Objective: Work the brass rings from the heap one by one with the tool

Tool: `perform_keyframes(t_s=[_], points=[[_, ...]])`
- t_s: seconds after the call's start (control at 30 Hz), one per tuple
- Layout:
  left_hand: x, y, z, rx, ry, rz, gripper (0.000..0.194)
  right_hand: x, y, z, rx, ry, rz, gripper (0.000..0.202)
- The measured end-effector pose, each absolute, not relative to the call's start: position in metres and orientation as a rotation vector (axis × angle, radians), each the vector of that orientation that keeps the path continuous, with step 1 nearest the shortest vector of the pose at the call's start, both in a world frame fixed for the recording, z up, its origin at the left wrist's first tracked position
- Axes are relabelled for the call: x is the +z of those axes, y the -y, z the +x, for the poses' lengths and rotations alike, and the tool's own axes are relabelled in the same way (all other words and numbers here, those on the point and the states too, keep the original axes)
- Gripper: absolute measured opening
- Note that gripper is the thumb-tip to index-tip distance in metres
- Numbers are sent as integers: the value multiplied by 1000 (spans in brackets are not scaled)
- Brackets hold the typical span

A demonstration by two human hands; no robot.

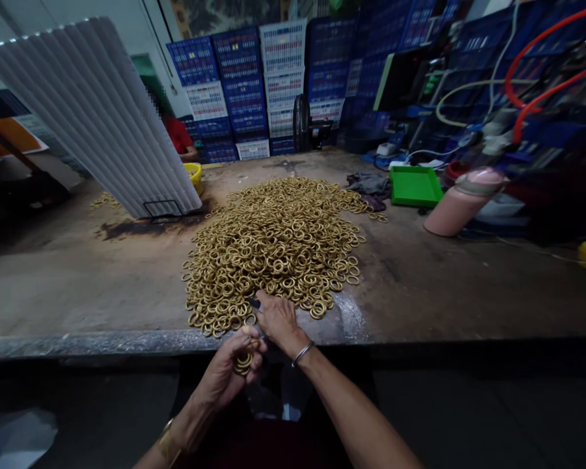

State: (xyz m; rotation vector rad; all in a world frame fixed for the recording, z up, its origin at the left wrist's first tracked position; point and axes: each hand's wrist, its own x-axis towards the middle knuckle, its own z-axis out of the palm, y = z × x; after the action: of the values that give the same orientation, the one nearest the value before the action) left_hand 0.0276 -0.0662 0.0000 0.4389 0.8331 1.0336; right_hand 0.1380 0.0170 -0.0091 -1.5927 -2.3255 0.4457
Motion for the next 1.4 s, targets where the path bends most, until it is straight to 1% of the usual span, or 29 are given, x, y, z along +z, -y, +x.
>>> perform_keyframes(t_s=[0.13,0.27,0.43,0.57,0.63,0.73,0.83,0.93,1.07,1.13,1.27,1.4], points=[[-6,64,24,1018,-776,279,24,-9,-18,138,420,2336,-1648,18],[-10,57,26,1093,-815,259,26,-15,-20,141,481,2176,-1639,18],[-4,47,32,1192,-939,375,28,-16,-23,148,909,1677,-1374,15],[-2,40,38,1271,-1003,448,40,-12,-18,152,1290,1340,-1240,16],[-3,38,42,1287,-1029,496,46,-13,-13,152,1414,1236,-1192,19],[-4,35,45,1289,-1089,577,45,-15,-5,150,1497,1174,-1126,22],[-6,33,44,1289,-1206,681,39,-16,-1,148,1483,1232,-1113,20],[-7,33,40,1287,-1328,831,31,-13,1,149,1385,1378,-1150,16],[-6,36,35,1350,-1445,1102,15,-5,2,152,1256,1494,-1227,18],[-5,37,34,1364,-1493,1262,11,-4,1,152,1185,1545,-1264,20],[-2,38,33,1324,-1486,1363,12,-8,0,150,1150,1591,-1298,22],[-3,39,31,1127,-1358,1050,26,-12,-1,150,1166,1573,-1340,21]])
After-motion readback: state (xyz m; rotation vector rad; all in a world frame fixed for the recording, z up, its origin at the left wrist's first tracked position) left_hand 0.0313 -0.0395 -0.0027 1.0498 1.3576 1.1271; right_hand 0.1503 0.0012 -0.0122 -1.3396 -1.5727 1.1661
